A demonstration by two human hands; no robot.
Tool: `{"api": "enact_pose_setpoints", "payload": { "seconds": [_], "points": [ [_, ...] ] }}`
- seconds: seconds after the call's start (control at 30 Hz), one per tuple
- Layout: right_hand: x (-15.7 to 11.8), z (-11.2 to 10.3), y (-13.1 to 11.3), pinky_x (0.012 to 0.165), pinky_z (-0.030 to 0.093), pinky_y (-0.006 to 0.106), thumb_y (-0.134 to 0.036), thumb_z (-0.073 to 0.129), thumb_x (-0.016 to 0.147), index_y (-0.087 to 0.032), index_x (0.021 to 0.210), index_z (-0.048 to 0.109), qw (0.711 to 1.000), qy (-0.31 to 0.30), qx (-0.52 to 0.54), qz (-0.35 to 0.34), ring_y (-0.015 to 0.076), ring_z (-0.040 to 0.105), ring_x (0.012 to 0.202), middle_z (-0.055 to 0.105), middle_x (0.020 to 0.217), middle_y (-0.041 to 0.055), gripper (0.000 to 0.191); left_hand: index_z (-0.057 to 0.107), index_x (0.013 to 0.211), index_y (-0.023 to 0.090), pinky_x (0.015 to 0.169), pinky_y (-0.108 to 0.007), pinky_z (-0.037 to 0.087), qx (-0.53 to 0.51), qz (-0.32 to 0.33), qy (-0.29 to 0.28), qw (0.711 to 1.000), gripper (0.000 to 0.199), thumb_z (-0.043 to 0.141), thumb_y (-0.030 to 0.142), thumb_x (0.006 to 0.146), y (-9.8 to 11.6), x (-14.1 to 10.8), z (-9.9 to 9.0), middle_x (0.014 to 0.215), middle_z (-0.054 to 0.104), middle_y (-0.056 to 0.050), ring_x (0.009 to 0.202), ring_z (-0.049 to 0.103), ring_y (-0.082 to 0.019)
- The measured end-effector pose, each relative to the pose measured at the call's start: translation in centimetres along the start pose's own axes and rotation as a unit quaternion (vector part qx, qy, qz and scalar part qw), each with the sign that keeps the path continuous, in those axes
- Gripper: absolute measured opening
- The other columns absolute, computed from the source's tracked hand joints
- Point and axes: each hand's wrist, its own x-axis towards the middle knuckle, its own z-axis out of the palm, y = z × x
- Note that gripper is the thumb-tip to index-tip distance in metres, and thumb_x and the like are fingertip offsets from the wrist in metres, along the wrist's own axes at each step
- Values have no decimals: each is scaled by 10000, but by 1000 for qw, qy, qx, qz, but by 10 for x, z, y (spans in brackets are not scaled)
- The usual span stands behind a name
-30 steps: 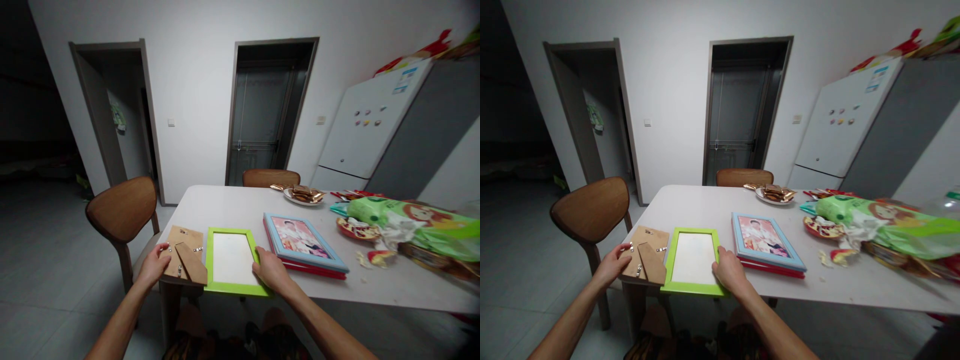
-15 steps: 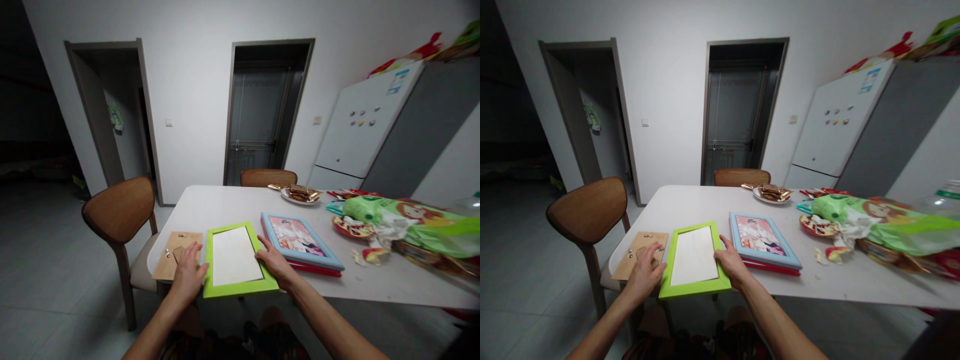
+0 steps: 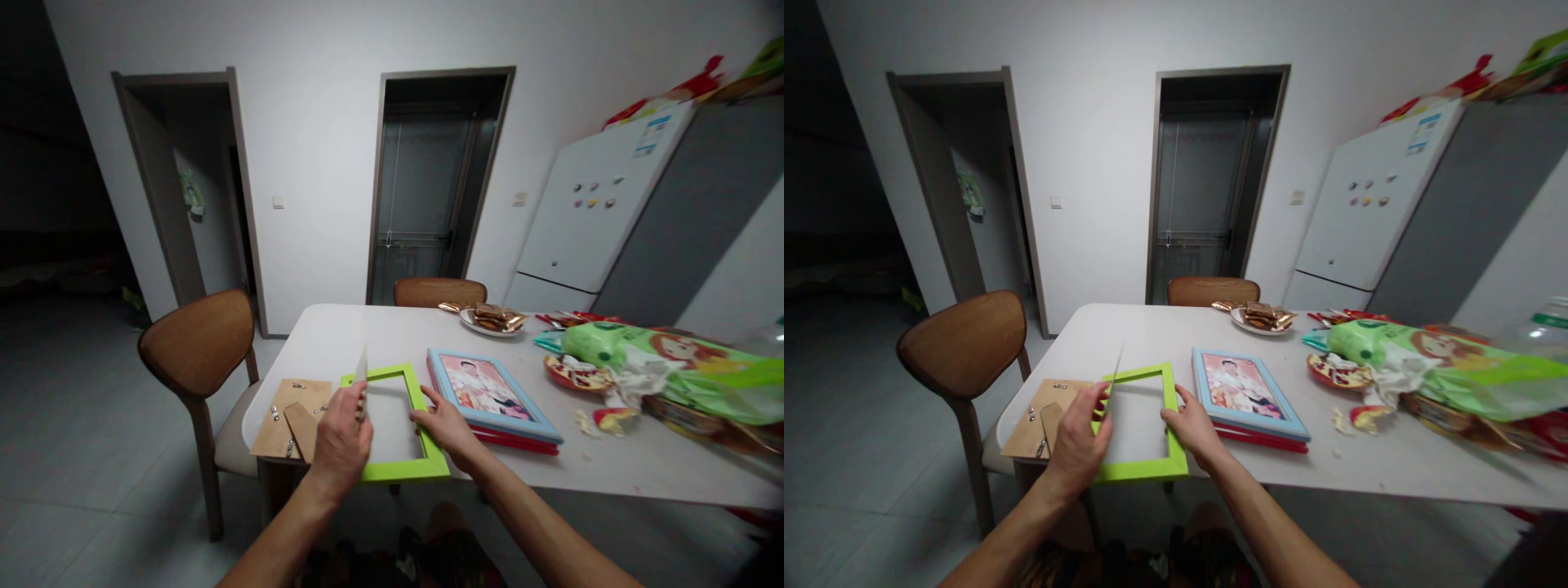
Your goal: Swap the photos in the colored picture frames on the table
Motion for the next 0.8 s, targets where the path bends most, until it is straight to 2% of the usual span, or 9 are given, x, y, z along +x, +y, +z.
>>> {"api": "enact_pose_setpoints", "payload": {
  "seconds": [0.07,0.13,0.23,0.3,0.43,0.53,0.67,0.8],
  "points": [
    [5,-2,8,506,368,214,-223,468,675,-78,1234,356,991,33,-129,-23,127,526,538,568,606,0,588,425,1083,184,743,-293,448,-1,-77,62,995,408,404,96,686,-17,1,-15,949,531,-54,844,525,-170],
    [8,-2,16,539,367,222,-229,456,679,-65,1196,418,972,53,-225,-48,142,534,573,580,618,18,543,435,1060,184,711,-289,448,5,-145,88,986,398,424,120,667,-36,-2,-28,921,539,-44,814,537,-172],
    [10,-1,26,607,380,236,-235,442,689,-53,1181,440,951,56,-295,-72,168,562,651,628,722,74,525,446,1032,180,703,-285,444,16,-220,84,972,382,446,169,651,-62,-13,-38,853,555,-19,781,554,-175],
    [11,0,30,674,386,251,-236,436,696,-42,1180,442,942,55,-322,-83,193,578,740,637,846,122,522,452,1012,176,696,-278,443,25,-246,69,966,360,447,192,652,-74,-23,-39,803,556,-6,760,563,-173],
    [9,2,33,753,378,277,-243,435,708,-49,1160,459,922,52,-370,-98,231,564,882,594,1014,167,493,432,1033,187,658,-270,442,53,-254,16,966,354,427,190,680,-82,-38,-35,742,542,11,717,573,-167],
    [6,3,32,729,382,282,-257,429,726,-87,1147,464,911,52,-398,-99,229,569,870,603,984,155,455,420,1058,202,688,-285,434,96,-249,-21,964,351,422,187,707,-80,-42,-36,800,565,-7,756,578,-177],
    [3,4,29,688,380,279,-261,436,733,-126,1050,520,897,45,-430,-97,222,566,848,603,923,136,355,470,1027,181,791,-323,398,182,-204,-69,959,304,431,203,726,-77,-41,-38,965,581,-68,904,542,-211],
    [-1,4,28,665,379,283,-265,434,740,-143,1019,538,889,43,-447,-91,215,560,816,578,913,123,322,523,973,155,831,-339,376,256,-170,-105,946,263,436,237,739,-79,-41,-39,933,591,-93,934,519,-222]
  ]
}}
